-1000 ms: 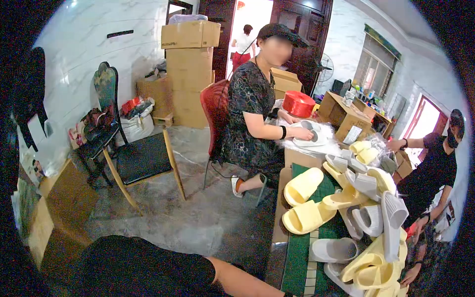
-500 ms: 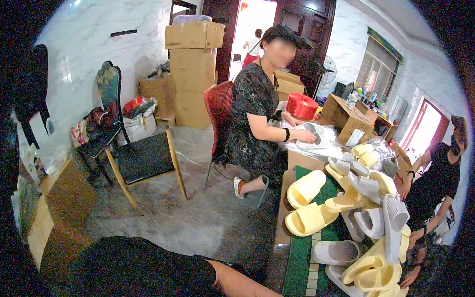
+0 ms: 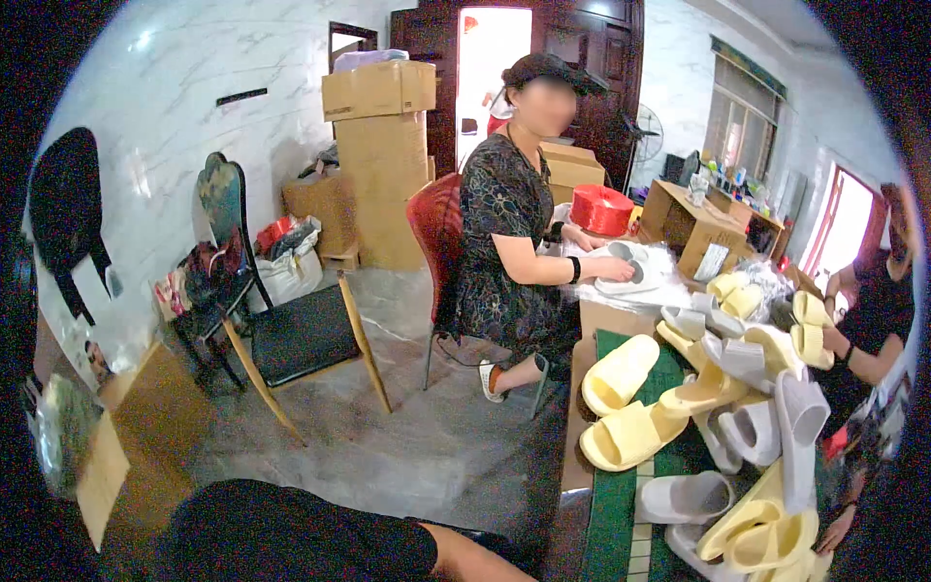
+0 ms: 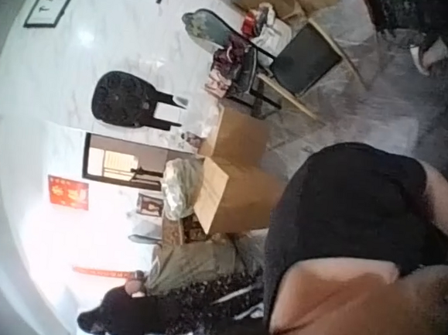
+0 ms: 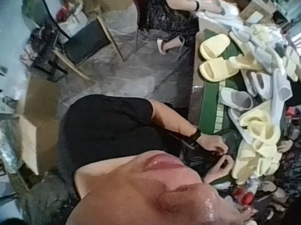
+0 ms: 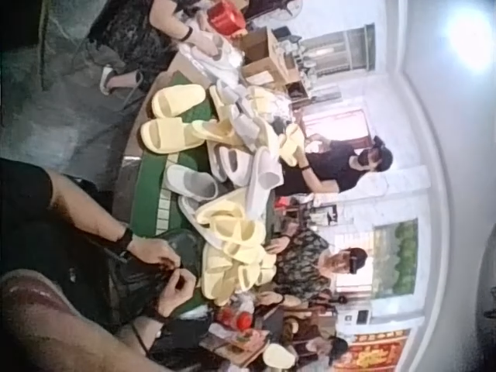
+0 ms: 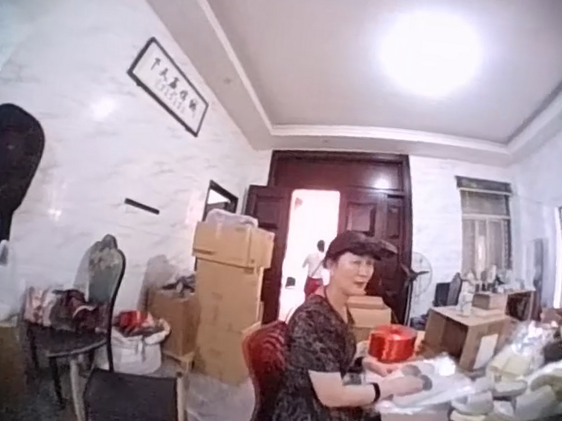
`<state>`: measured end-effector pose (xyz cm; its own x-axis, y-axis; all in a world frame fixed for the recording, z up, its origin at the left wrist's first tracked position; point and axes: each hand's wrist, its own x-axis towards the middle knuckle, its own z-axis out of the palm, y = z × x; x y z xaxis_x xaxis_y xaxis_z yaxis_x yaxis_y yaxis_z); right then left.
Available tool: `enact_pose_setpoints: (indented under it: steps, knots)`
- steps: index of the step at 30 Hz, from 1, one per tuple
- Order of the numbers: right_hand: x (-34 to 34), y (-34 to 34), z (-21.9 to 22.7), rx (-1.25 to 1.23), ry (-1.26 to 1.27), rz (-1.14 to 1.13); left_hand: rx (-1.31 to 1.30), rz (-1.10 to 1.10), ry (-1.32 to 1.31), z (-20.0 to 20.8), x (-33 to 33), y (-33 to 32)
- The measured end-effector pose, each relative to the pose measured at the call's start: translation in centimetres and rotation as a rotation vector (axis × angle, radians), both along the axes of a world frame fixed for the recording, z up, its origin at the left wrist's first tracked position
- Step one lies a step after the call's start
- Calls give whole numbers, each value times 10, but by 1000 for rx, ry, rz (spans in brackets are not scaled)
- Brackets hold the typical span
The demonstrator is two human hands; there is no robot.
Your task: The recorder and other workers are sorting and assembling different styles and colors of slides/sandals by pairing them and preparing them for further processing or packaging.
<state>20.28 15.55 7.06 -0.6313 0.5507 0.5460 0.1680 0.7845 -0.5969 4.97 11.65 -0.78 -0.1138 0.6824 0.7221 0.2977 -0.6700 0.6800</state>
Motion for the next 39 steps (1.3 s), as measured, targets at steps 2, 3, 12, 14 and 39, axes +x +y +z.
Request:
enact_pose_setpoints:
  steps: [2,3,12,14,39]
  knots:
    - [-3,-2,7,40,6,36,25,32,-20,4,-2,0]
    - [-4,-3,10,20,5,30,13,21,-25,4,-2,1]
    - [-2,0,8,-32,-16,65,21,48,-58,0,-1,1]
    - [-2,-1,8,-24,-15,64,21,41,-51,2,-1,-1]
    - [0,0,0,-91,16,14,-84,-90,-244,0,2,-3]
